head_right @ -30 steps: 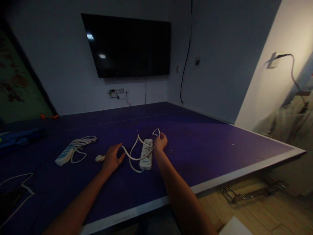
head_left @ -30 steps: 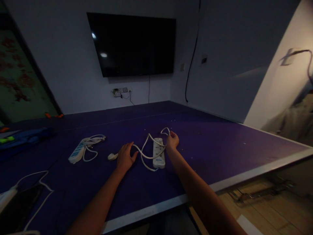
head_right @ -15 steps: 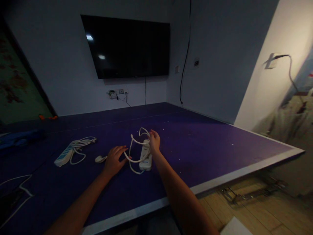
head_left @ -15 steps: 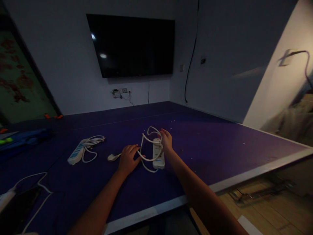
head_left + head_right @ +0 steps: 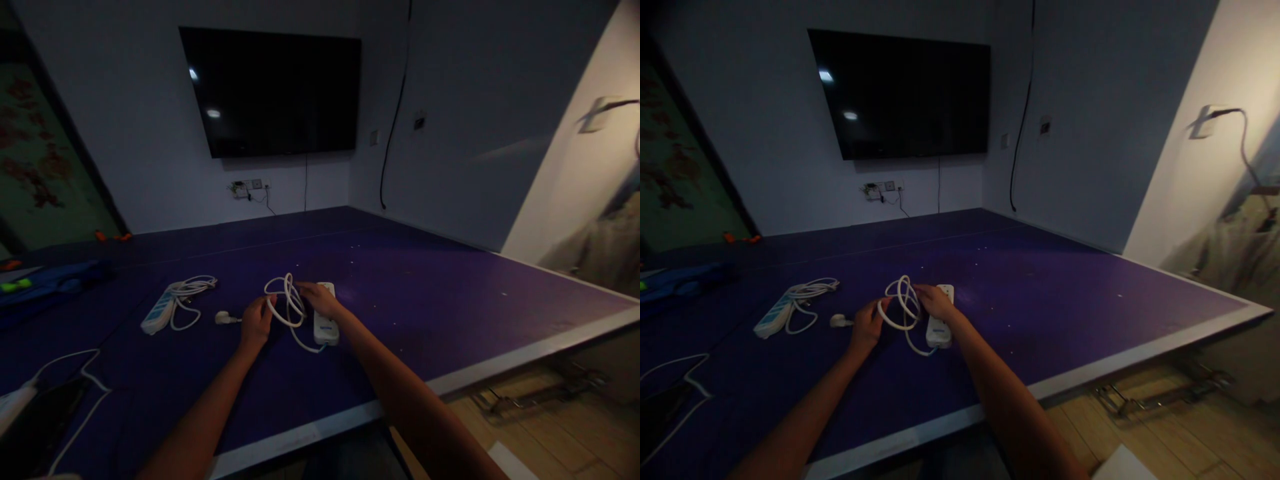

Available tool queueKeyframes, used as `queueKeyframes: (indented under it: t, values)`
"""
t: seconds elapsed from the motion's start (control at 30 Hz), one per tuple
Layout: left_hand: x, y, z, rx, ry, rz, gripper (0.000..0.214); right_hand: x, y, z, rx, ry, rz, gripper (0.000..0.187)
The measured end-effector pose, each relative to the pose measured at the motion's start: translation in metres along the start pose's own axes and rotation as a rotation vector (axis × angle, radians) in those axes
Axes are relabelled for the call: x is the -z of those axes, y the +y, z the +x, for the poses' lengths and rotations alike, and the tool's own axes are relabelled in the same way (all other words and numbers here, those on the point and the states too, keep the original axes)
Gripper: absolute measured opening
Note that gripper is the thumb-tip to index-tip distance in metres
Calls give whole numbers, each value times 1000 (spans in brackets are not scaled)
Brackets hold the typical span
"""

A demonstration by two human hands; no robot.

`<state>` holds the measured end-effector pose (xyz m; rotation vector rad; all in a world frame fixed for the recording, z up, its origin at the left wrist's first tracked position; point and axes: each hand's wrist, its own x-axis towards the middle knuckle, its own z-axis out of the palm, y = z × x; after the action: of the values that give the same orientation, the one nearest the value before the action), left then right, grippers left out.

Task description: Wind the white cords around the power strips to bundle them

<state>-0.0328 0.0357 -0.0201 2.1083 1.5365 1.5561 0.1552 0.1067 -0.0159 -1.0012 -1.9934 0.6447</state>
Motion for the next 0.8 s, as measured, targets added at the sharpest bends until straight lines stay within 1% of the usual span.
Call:
queueKeyframes:
  t: [0.1,0.17,0.27,0.33,0.47,0.6,0.7,0.8]
  values:
    - [0,-3,0,16,28,-1,43,13,-4,-2,28,-118,-277,54]
    - [-1,-4,1,4,45,7,42,24,-4,-4,36,-182,-437,61]
    - [-2,-6,2,-10,62,24,42,37,-5,-10,16,-315,-625,58]
    - [-2,-7,3,-8,57,22,41,42,-7,-15,-20,-383,-701,57]
    - [-1,-8,2,9,43,24,39,47,-13,-25,-88,-459,-765,66]
    - [-1,-10,1,5,39,39,38,56,-18,-27,-159,-529,-791,77]
    - [-2,-12,1,7,79,81,37,65,-20,-26,-151,-513,-782,86]
    - [-1,-14,1,51,156,157,37,66,-22,-25,-92,-437,-669,81]
